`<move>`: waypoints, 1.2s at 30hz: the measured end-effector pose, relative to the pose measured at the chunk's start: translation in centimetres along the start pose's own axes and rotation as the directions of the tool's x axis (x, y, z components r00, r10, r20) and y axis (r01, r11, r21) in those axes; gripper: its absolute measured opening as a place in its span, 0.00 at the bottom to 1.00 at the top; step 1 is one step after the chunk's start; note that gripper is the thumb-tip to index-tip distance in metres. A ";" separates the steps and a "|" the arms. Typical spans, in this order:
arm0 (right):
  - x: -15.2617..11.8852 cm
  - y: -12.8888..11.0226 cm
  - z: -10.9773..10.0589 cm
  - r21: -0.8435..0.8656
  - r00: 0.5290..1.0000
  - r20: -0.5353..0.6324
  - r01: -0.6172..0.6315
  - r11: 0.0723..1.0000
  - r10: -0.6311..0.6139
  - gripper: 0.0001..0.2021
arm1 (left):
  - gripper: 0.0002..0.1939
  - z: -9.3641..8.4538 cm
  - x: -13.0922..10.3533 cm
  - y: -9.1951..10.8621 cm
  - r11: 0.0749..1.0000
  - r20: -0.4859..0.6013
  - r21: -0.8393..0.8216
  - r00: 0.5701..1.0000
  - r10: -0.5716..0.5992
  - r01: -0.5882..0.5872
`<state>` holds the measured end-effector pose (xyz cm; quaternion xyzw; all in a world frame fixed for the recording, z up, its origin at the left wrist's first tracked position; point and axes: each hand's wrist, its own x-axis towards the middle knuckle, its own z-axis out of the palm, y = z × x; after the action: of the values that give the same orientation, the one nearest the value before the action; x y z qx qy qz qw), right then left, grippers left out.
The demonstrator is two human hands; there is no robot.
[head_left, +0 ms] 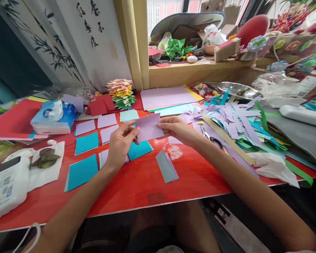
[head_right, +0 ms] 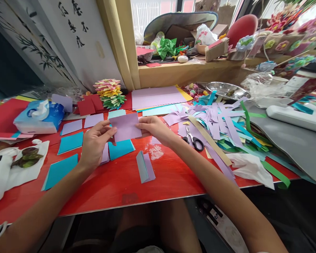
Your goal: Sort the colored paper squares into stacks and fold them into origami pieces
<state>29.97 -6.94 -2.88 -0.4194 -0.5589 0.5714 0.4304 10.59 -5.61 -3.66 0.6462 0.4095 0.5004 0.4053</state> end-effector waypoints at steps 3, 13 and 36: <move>0.0 0.1 -0.1 0.119 0.999 0.016 -0.053 0.992 0.052 0.11 | 0.12 0.0 0.0 0.0 0.999 0.025 -0.005 0.999 0.032 -0.032; -0.7 -0.9 0.4 0.156 0.997 -0.060 -0.046 0.987 0.056 0.12 | 0.13 -0.1 -0.6 0.4 0.992 0.177 0.082 0.981 0.083 -0.099; -0.8 0.1 1.9 0.155 0.999 -0.038 0.013 0.988 -0.007 0.10 | 0.14 0.4 -0.4 -0.5 0.979 0.189 0.206 0.981 -0.043 0.003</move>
<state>28.35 -8.21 -2.91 -0.3925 -0.5067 0.6029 0.4751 10.84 -5.82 -4.35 0.7250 0.4252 0.3860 0.3803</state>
